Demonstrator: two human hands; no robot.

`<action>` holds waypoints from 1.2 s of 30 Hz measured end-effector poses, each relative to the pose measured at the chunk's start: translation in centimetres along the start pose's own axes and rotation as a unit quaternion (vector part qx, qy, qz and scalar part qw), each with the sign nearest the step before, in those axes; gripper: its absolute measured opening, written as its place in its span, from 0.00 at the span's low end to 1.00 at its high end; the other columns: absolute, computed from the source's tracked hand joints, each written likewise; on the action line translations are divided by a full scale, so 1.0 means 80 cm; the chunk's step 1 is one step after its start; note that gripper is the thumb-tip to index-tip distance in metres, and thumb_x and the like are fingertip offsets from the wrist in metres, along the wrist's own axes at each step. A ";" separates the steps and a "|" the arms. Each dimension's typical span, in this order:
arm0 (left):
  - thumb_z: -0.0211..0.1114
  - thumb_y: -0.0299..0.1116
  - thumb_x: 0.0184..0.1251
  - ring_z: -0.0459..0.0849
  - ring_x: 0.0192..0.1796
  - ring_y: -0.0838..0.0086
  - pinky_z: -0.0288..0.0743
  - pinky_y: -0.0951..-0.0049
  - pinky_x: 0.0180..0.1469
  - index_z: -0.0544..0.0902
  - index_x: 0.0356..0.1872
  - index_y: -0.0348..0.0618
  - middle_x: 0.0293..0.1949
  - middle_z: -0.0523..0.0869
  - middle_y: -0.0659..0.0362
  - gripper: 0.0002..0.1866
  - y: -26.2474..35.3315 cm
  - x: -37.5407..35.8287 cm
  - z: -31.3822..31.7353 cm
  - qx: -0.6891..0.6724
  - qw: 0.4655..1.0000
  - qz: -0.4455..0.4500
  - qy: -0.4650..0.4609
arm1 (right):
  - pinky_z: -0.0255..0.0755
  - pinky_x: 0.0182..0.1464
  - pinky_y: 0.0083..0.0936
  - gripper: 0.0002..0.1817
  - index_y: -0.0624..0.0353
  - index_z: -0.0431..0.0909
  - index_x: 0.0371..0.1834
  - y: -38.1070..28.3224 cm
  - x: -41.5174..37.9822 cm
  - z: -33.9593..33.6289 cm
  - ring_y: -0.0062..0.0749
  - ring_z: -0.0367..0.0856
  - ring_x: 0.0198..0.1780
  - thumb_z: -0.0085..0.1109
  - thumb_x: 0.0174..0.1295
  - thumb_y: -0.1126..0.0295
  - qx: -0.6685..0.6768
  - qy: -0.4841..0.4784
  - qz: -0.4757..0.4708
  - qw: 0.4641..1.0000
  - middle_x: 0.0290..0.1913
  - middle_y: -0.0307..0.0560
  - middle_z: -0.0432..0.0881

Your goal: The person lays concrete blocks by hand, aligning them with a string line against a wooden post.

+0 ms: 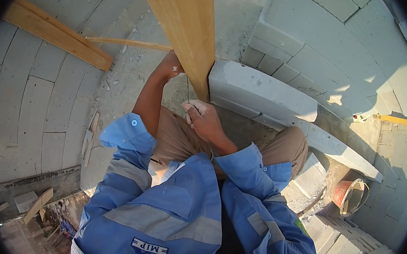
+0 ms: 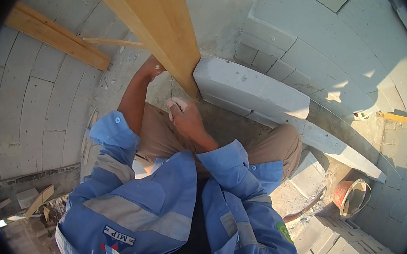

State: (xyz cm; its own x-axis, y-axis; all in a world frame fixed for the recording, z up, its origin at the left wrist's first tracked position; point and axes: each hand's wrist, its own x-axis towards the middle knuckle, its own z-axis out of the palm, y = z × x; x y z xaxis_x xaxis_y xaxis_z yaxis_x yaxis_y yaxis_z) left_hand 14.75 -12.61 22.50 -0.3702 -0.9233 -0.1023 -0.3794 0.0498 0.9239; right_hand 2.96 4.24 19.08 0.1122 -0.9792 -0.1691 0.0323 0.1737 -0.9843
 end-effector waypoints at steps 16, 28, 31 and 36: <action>0.65 0.38 0.68 0.84 0.51 0.69 0.80 0.67 0.52 0.75 0.63 0.37 0.54 0.84 0.54 0.25 0.006 0.000 -0.006 -0.063 0.993 -0.088 -0.041 | 0.65 0.28 0.20 0.17 0.70 0.77 0.56 -0.021 -0.006 0.002 0.17 0.68 0.25 0.51 0.73 0.68 0.043 -0.027 -0.004 0.999 0.23 0.35 0.71; 0.60 0.39 0.71 0.80 0.37 0.79 0.75 0.75 0.38 0.79 0.54 0.42 0.44 0.84 0.61 0.16 -0.014 -0.004 -0.017 -0.042 0.991 -0.119 -0.033 | 0.67 0.27 0.26 0.15 0.69 0.78 0.51 -0.009 -0.012 -0.004 0.21 0.70 0.22 0.52 0.69 0.69 0.008 0.015 -0.053 0.998 0.21 0.38 0.74; 0.60 0.43 0.72 0.79 0.34 0.80 0.74 0.76 0.36 0.79 0.52 0.42 0.41 0.83 0.61 0.17 0.016 -0.044 0.004 -0.046 0.987 -0.147 0.053 | 0.67 0.27 0.26 0.14 0.68 0.78 0.48 -0.007 -0.017 -0.007 0.21 0.70 0.21 0.53 0.69 0.68 0.019 0.009 -0.042 0.999 0.21 0.39 0.74; 0.60 0.49 0.73 0.77 0.31 0.81 0.72 0.79 0.34 0.79 0.49 0.42 0.35 0.81 0.64 0.20 -0.014 -0.099 0.046 -0.107 0.953 -0.187 0.211 | 0.67 0.26 0.25 0.11 0.66 0.78 0.40 -0.002 -0.019 -0.017 0.20 0.70 0.21 0.54 0.69 0.67 0.023 0.001 -0.028 0.999 0.20 0.38 0.75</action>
State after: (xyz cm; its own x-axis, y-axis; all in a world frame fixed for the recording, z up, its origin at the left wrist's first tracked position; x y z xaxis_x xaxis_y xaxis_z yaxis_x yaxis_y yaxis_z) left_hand 14.99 -3.96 20.95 0.1485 -0.9345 -0.3235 -0.2198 -0.3501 0.9106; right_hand 1.45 5.58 19.46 0.1061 -0.9878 -0.1143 0.0837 0.1234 -0.9888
